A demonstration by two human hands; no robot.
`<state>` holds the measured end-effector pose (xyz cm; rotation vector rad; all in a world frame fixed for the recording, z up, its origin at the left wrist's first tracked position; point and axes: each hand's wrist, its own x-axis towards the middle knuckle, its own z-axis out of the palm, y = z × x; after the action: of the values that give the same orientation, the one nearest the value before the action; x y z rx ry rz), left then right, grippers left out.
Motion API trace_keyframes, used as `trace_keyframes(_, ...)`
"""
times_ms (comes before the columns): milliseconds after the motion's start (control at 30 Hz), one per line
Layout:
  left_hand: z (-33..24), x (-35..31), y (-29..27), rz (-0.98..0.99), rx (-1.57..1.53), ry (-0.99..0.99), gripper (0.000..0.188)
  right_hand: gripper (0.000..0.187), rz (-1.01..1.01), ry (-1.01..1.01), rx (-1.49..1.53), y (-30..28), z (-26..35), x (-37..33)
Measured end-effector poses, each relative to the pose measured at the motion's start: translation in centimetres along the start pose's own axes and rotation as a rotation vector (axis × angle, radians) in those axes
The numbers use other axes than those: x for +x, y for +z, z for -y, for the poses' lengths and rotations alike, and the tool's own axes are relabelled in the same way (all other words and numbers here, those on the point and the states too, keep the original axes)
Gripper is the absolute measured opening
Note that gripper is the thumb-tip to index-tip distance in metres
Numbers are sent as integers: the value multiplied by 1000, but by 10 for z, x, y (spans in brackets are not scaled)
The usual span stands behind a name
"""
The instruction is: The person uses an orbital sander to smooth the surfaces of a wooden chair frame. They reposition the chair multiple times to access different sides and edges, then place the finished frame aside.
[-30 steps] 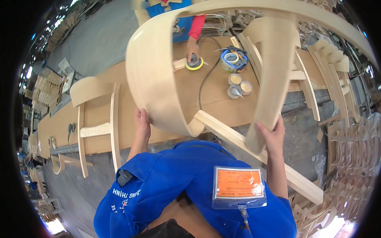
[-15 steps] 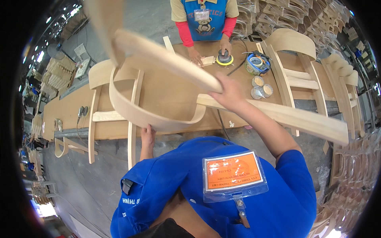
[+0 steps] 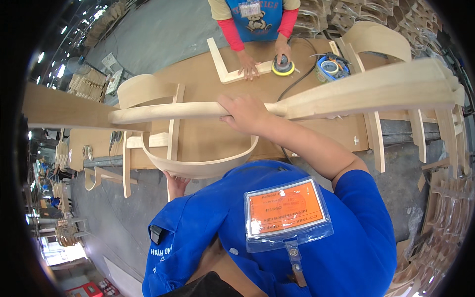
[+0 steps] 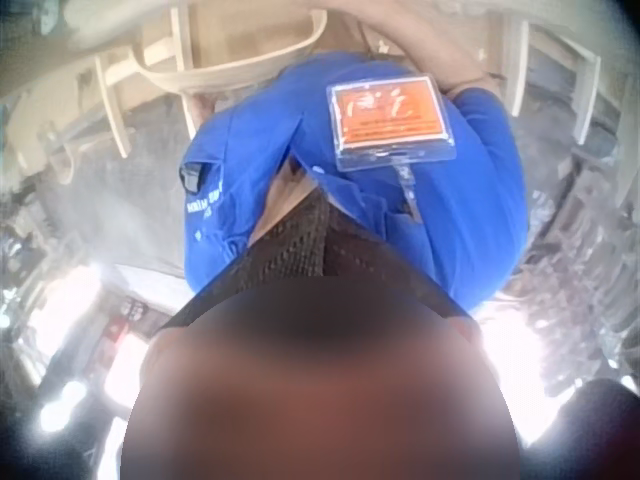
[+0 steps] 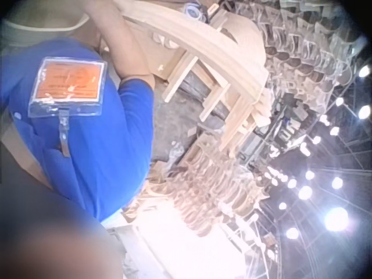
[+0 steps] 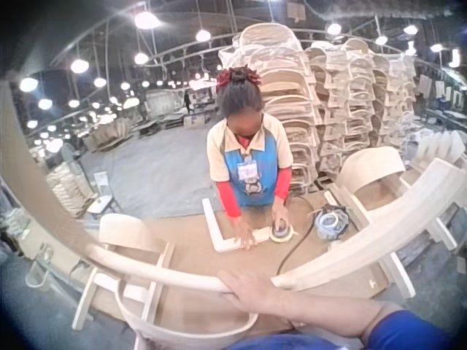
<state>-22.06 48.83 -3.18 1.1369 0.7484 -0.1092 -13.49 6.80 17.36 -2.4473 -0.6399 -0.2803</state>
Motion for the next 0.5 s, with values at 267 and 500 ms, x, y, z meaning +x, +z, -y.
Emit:
trace_keyframes(267,-119,-84,62,-466,202,692,79,31,-34,-171,50,-8,-14,4)
trace_keyframes(500,-222,-203,147,-316,491,1633,85,32,77,-317,79,-13,-15,0)
